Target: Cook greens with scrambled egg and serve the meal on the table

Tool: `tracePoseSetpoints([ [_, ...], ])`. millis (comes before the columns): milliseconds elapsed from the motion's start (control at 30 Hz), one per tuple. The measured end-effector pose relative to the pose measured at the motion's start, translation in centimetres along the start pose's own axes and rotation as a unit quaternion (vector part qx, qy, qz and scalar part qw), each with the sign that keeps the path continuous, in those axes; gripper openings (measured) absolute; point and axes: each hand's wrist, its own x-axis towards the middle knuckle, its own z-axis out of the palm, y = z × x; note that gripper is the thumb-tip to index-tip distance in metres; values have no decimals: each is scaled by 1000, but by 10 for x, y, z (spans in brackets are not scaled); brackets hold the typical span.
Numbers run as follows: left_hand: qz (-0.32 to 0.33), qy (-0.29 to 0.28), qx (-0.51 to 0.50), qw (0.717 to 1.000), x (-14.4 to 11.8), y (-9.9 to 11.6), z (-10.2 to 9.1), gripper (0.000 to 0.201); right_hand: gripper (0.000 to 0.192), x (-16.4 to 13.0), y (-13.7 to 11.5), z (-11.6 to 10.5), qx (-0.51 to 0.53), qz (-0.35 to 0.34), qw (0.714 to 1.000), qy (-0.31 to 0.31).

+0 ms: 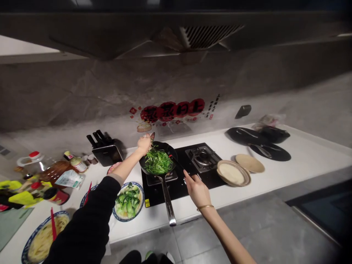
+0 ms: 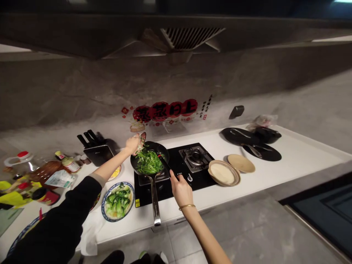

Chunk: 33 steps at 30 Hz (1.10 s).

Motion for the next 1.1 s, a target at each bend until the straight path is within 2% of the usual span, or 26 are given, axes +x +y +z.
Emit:
tracePoseSetpoints([
  [200, 6, -1, 41, 999, 3, -8, -13, 40, 41, 4, -18, -1, 12, 5, 1000, 14],
  [400, 2, -9, 57, 998, -2, -21, -23, 38, 45, 8, -38, 2, 5, -23, 999, -29],
  [500, -8, -3, 50, 999, -6, -30, -27, 37, 44, 2, -31, -5, -5, -11, 997, -70],
  [600, -30, 1, 32, 999, -8, -40, -30, 36, 42, 3, -15, -20, -15, 1, 992, -128],
  [700, -52, 6, 8, 999, -9, -49, -30, 37, 38, 16, -6, -33, -17, -15, 984, -179],
  [767, -62, 8, -9, 998, -10, -54, -30, 38, 36, 28, -9, -33, -17, -37, 980, -195],
  [833, -69, 10, -26, 997, -12, -60, -30, 39, 37, 39, -18, -25, -18, -45, 980, -195],
  [933, -72, 14, -52, 996, -17, -70, -32, 43, 40, 45, -28, -10, -15, -18, 985, -168],
  [1033, -64, 13, -84, 994, -21, -83, -33, 45, 40, 39, -21, -8, 12, 19, 992, -127],
  [1100, -61, 11, -105, 993, -22, -90, -32, 45, 39, 29, -10, -12, 43, 33, 996, -71],
])
